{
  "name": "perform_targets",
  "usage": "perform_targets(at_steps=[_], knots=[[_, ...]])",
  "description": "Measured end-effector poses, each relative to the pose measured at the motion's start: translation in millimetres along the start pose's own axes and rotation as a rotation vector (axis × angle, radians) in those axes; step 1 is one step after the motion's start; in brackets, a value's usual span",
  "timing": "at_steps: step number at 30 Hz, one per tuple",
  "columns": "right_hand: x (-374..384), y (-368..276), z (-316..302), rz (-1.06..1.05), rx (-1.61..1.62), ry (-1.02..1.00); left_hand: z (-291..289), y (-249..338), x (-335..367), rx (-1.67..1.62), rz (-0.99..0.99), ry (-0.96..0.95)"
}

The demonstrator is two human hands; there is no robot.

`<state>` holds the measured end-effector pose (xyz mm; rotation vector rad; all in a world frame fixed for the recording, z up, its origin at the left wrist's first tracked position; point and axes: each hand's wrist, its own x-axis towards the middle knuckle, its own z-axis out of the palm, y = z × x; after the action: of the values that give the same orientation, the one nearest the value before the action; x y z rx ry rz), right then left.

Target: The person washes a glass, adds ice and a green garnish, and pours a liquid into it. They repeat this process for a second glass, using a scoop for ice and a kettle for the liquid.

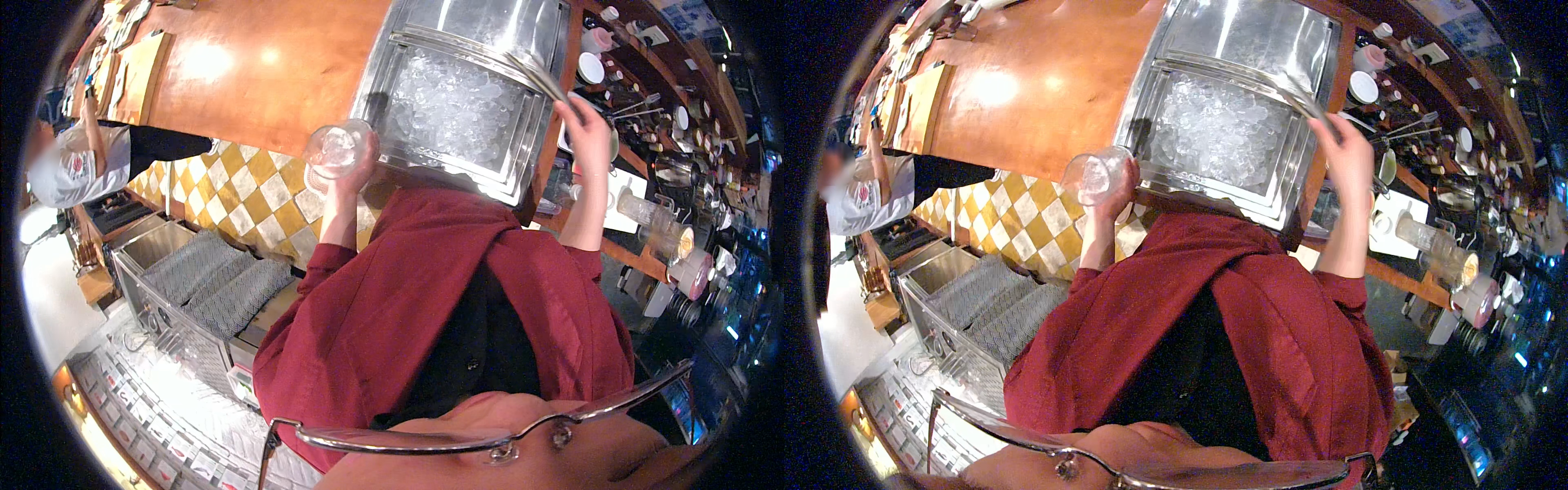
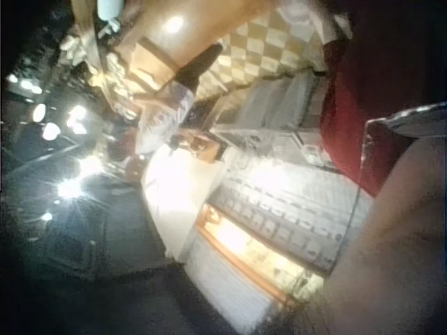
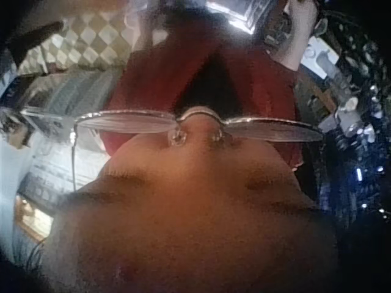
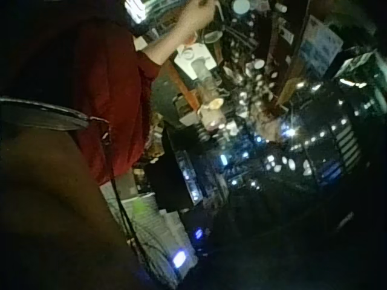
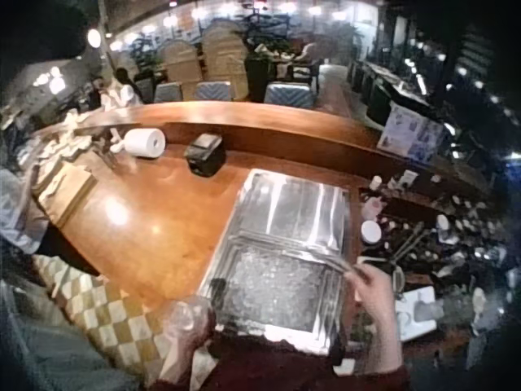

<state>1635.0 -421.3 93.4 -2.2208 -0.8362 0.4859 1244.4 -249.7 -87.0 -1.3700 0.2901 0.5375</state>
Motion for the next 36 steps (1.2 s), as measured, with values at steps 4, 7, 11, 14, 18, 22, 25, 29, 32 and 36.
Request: perform_targets(at_steps=[4,7,11,14,18,22,25,29,32,36], knots=[[2,43,-48,0.208,-0.773,0.082,-4,-34,-9,0.067,0.032,-0.017],[18,104,-43,0.312,-0.896,0.025,-5,-38,-5,0.476,0.253,0.027],[42,150,-11,0.457,-0.873,0.046,-20,29,29,1.058,0.485,-0.170],[49,152,4,0.494,-0.856,-0.120,-18,-37,22,1.308,0.507,-0.184],[61,159,24,0.445,-0.857,-0.225,-17,-78,25,1.388,0.533,-0.085],[58,160,25,0.424,-0.896,-0.072,-14,-113,25,1.481,0.538,-0.055],[33,123,12,0.249,-0.950,0.155,-8,-137,25,1.525,0.494,0.009],[15,65,-25,-0.368,-0.160,0.283,-19,-109,51,1.656,0.465,-0.146],[-44,-81,-56,-0.791,0.837,-0.069,-20,-70,62,1.686,0.373,-0.150],[-112,-146,-83,-1.045,1.291,-0.244,-24,-117,48,1.438,0.252,0.118]])
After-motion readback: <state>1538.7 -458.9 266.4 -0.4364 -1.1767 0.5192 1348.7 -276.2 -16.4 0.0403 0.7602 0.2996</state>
